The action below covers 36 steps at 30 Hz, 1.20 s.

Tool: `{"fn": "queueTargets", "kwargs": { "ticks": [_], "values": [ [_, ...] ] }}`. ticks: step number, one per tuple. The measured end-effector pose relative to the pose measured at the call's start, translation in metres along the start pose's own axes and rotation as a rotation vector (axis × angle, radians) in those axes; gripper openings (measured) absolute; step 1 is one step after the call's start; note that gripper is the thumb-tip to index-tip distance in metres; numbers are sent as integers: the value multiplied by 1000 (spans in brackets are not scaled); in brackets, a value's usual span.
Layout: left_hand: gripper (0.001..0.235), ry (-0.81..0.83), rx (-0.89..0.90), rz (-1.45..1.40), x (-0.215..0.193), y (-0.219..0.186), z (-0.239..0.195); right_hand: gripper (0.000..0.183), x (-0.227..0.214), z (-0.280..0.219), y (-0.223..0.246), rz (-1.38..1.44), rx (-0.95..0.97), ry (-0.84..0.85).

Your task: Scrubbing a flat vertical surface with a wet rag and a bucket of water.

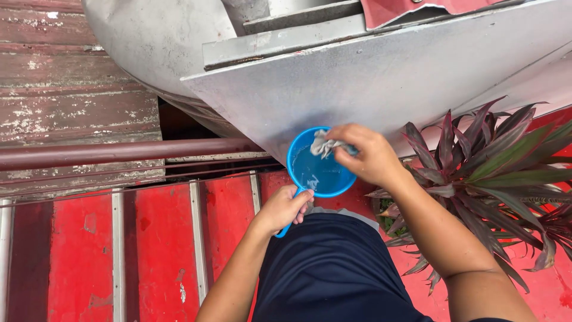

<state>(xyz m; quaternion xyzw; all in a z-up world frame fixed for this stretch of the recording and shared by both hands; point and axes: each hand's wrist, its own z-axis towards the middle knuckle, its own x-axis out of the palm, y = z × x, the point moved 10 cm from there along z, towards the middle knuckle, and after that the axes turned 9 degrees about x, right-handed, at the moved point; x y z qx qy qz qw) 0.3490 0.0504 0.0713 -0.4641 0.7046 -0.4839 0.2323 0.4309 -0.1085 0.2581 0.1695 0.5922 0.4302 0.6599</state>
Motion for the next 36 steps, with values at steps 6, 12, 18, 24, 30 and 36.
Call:
{"fn": "queueTargets", "kwargs": {
  "ticks": [6,12,18,24,30,36],
  "values": [
    [33,9,77,66,37,-15,18,37,90,-22,-88,-357,349,393],
    [23,12,4,-9,53,-18,33,59,112,-28,-162,-466,480,500],
    [24,134,-28,-83,62,-20,49,45,-23,11,-33,-11,271,179],
    [20,202,-7,-68,63,-57,53,21,-141,25,5,-363,-131,-693],
    [24,281,-46,-27,62,-43,55,26,-114,-10,-150,-697,-318,-887],
    [25,321,-23,-24,79,-7,83,23,-112,-25,-193,-965,-384,-714]
  ]
}}
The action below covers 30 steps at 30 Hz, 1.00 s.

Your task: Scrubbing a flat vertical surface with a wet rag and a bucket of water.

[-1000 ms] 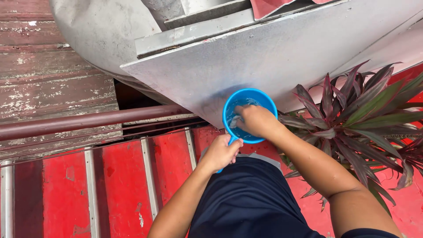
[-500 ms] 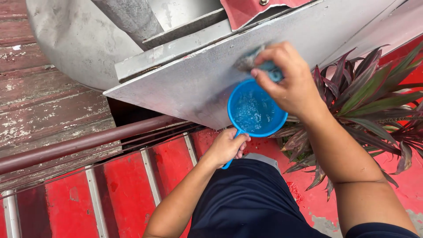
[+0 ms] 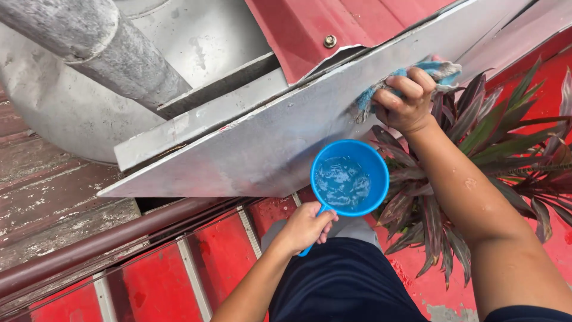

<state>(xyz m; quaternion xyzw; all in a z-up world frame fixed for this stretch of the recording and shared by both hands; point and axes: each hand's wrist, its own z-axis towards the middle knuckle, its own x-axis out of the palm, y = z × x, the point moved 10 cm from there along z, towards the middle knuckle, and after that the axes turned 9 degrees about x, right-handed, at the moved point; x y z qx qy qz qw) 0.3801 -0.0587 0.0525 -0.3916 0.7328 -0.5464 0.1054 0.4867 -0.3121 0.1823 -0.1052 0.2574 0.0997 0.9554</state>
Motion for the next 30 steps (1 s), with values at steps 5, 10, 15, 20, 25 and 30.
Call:
{"fn": "queueTargets", "kwargs": {
  "ticks": [5,10,15,20,25,30],
  "values": [
    [22,1,33,8,15,28,52,18,-38,57,1,139,-30,-186],
    [23,-105,70,-25,32,21,72,25,8,-1,-20,368,-31,-158],
    [20,-154,163,-36,53,33,95,37,10,-30,-20,252,-334,-54],
    [23,-182,96,-151,63,24,109,31,-42,64,-29,71,-548,-131],
    [24,-191,118,-190,85,21,121,28,-33,58,-83,227,-365,-86],
    [26,-191,106,-134,96,10,136,28,-6,-8,-109,314,-221,-272]
  ]
}}
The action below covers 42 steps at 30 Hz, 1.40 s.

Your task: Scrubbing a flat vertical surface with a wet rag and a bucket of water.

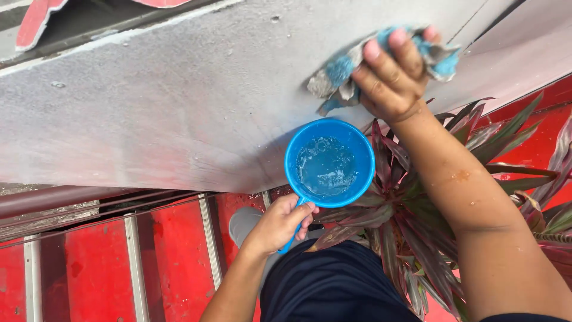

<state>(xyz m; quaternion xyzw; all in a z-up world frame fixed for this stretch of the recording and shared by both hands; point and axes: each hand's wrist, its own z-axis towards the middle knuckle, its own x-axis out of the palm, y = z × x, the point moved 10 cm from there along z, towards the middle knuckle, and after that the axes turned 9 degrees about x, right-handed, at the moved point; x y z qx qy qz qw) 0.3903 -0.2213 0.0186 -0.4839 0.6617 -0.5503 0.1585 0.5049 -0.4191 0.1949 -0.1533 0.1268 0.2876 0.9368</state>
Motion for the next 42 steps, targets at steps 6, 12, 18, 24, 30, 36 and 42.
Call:
{"fn": "queueTargets", "kwargs": {
  "ticks": [6,12,18,24,30,36,42],
  "values": [
    [25,-7,-1,41,1,9,7,21,-14,16,7,-120,-185,130],
    [24,10,-31,36,10,8,18,34,-37,34,-62,33,187,40],
    [26,51,-75,30,2,14,20,34,-38,2,-41,-74,352,-155],
    [25,87,-93,74,-24,19,17,26,-37,-29,-4,110,811,119],
    [23,216,-54,198,-51,16,13,24,-9,-1,70,407,1078,619],
    [24,430,-170,403,-70,-1,-35,22,21,-40,182,55,1181,1200],
    [28,661,-386,471,-60,14,-123,25,-56,-19,273,-111,1447,1195]
  ]
}}
